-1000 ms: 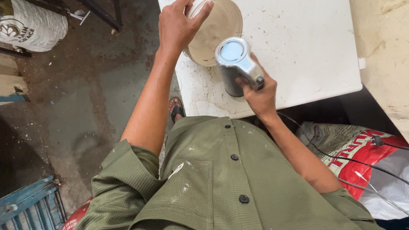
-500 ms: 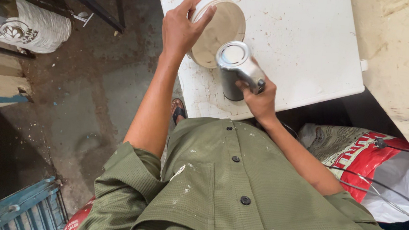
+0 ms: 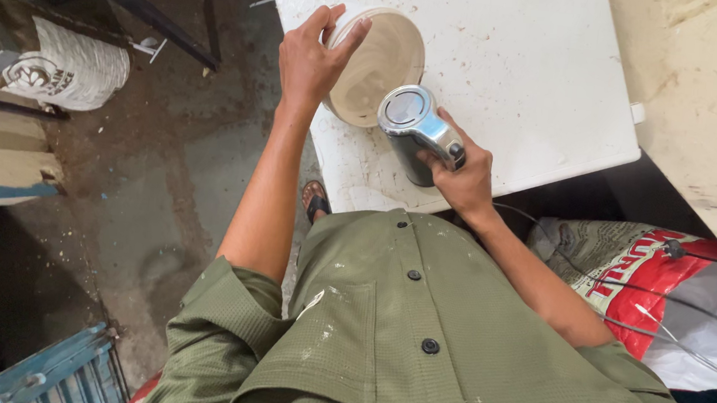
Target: The person pours a liquid from a silver electric kettle into a white bucket containing a beige substance. The person holds the bucket with the left hand and the kettle with the right hand, tilting the kettle to pour the liquid into the bucket.
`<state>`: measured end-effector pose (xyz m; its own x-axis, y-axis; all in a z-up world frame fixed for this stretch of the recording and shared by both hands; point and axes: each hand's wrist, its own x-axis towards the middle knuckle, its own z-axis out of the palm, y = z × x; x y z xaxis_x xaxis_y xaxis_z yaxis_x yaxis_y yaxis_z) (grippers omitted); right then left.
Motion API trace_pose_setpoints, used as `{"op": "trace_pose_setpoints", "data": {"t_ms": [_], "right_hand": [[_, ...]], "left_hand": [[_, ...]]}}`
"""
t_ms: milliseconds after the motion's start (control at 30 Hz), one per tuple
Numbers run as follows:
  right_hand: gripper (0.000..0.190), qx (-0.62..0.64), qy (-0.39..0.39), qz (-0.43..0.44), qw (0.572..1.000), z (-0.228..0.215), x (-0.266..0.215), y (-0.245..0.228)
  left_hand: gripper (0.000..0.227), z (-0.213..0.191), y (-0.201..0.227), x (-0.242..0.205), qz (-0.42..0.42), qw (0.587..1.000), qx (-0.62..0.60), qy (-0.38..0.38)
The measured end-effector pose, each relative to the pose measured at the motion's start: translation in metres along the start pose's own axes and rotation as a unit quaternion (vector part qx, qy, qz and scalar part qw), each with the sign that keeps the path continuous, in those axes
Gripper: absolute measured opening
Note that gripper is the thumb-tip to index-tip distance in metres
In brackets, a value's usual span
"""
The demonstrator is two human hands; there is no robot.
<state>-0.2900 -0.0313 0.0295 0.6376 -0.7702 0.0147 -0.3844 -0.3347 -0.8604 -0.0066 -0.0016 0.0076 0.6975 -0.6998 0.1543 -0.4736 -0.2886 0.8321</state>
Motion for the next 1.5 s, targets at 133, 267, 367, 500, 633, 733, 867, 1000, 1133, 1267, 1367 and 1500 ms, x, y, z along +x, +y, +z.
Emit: {"op": "trace_pose_setpoints", "data": {"t_ms": [133,267,367,500,633,733,867,1000,1133,1267,1367,1500], "right_hand": [[0.065,-0.012,0.024,0.002,1.0,-0.004,0.008,-0.001],[0.066,-0.022,0.046,-0.068,0.996,-0.003,0.016,-0.001],[0.067,-0.028,0.013,-0.066,0.997,0.002,0.013,-0.001],[0.067,-0.047,-0.015,-0.04,0.998,0.002,0.007,-0.009],[0.065,-0.066,-0.012,-0.069,0.995,-0.009,0.009,-0.028],[0.066,-0.121,-0.018,-0.046,0.991,-0.025,0.018,-0.046],[0.065,-0.164,-0.04,0.001,0.986,-0.039,0.021,-0.066],[0.064,-0.148,-0.044,0.008,0.988,-0.046,0.021,-0.073],[0.063,-0.111,-0.012,-0.019,0.994,-0.04,0.018,-0.072],[0.064,-0.106,-0.041,-0.001,0.994,-0.037,0.008,-0.069],[0.061,-0.096,-0.032,-0.002,0.995,-0.038,0.006,-0.07],[0.062,-0.089,0.007,-0.022,0.996,-0.034,0.009,-0.068]], "left_hand": [[0.055,-0.002,0.001,0.0,0.003,1.0,-0.011,-0.005],[0.055,-0.001,-0.001,0.0,0.001,1.0,-0.006,-0.003],[0.052,0.003,-0.006,0.0,-0.003,1.0,-0.004,0.005],[0.056,0.004,-0.023,0.0,0.012,0.998,-0.048,0.033],[0.058,-0.005,-0.043,-0.008,-0.074,0.991,-0.107,0.039],[0.06,-0.003,-0.045,-0.022,-0.158,0.98,-0.115,0.016],[0.049,0.005,-0.033,-0.039,-0.116,0.979,-0.168,0.029],[0.051,0.012,-0.014,-0.045,-0.071,0.988,-0.137,0.007],[0.061,0.012,0.0,-0.042,-0.036,0.994,-0.103,-0.001],[0.042,0.012,0.007,-0.041,-0.04,0.995,-0.094,-0.021],[0.046,0.011,0.003,-0.042,-0.013,0.993,-0.12,-0.006],[0.051,0.014,-0.005,-0.042,0.035,0.988,-0.151,0.022]]}}
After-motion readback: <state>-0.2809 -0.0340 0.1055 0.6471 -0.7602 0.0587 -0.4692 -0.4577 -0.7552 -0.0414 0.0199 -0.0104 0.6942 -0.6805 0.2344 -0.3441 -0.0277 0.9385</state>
